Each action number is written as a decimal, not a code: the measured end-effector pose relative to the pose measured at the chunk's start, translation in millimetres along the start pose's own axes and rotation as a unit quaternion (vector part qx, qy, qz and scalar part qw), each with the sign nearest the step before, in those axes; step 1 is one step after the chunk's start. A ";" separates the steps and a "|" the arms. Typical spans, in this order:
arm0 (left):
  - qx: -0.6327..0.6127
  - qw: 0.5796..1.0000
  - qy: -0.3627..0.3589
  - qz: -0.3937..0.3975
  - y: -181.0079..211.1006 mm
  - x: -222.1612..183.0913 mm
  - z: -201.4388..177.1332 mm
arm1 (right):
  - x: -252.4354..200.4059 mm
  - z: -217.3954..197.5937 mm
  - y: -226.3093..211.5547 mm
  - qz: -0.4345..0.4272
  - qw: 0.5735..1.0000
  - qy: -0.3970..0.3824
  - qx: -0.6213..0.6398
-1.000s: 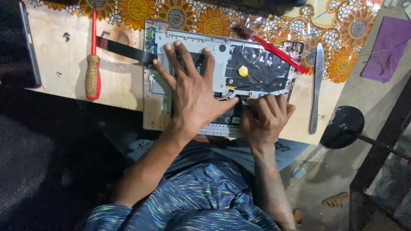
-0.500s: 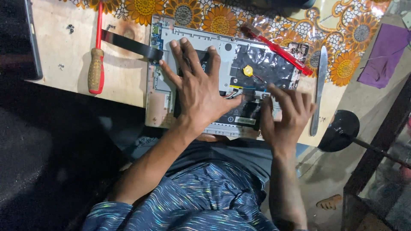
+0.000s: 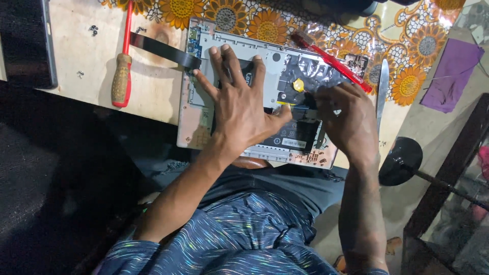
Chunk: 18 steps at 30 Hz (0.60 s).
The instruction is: Disassembling a laptop by removing internal screws and disconnecting components like the battery and ribbon cables.
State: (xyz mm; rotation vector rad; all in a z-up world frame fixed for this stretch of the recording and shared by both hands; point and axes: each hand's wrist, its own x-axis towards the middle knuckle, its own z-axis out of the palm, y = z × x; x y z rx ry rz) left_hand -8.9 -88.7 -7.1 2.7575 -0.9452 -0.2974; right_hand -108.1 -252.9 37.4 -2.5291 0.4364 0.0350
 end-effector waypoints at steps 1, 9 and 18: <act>-0.008 1.000 0.013 -0.002 0.1 -0.1 0.5 | -0.5 -1.8 1.0 -0.008 1.000 0.002 0.016; -0.001 0.999 0.042 -0.033 7.9 8.9 14.9 | 1.2 -0.5 23.1 -0.033 0.991 0.125 -0.030; -0.033 0.999 -0.012 -0.038 6.4 8.1 5.0 | -22.7 -20.4 99.4 -0.025 0.956 0.291 0.000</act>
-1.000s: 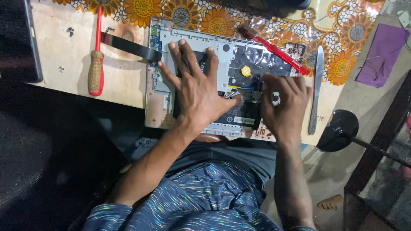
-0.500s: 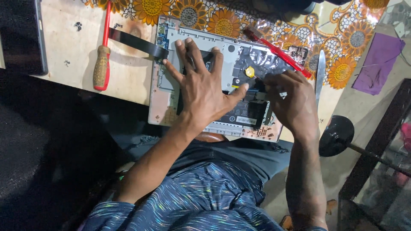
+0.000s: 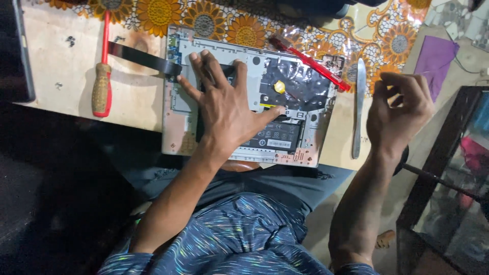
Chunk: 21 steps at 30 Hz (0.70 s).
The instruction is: Disassembling a laptop by removing internal screws and disconnecting components like the battery and ribbon cables.
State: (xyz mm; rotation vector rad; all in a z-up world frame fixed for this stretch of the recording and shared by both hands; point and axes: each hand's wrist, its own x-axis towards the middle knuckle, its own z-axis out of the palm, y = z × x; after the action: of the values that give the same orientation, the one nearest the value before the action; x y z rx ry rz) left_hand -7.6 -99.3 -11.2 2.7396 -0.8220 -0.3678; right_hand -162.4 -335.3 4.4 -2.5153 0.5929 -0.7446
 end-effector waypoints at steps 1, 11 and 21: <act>0.004 1.000 0.004 0.008 -0.3 -0.9 -0.9 | -6.2 -4.6 10.9 0.022 0.999 0.003 -0.027; 0.030 0.999 -0.030 0.024 -3.9 -1.7 -3.5 | -49.9 -9.7 -29.4 0.155 0.981 -0.099 -0.060; 0.035 0.999 -0.004 0.016 -3.4 -3.5 0.5 | -55.9 -17.9 -17.2 0.234 0.951 -0.176 -0.095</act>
State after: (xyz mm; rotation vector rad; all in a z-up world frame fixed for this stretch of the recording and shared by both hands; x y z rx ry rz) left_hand -8.9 -94.7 -12.2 2.7866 -0.8964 -0.3505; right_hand -210.9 -298.0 4.8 -2.4398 1.1115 -0.0642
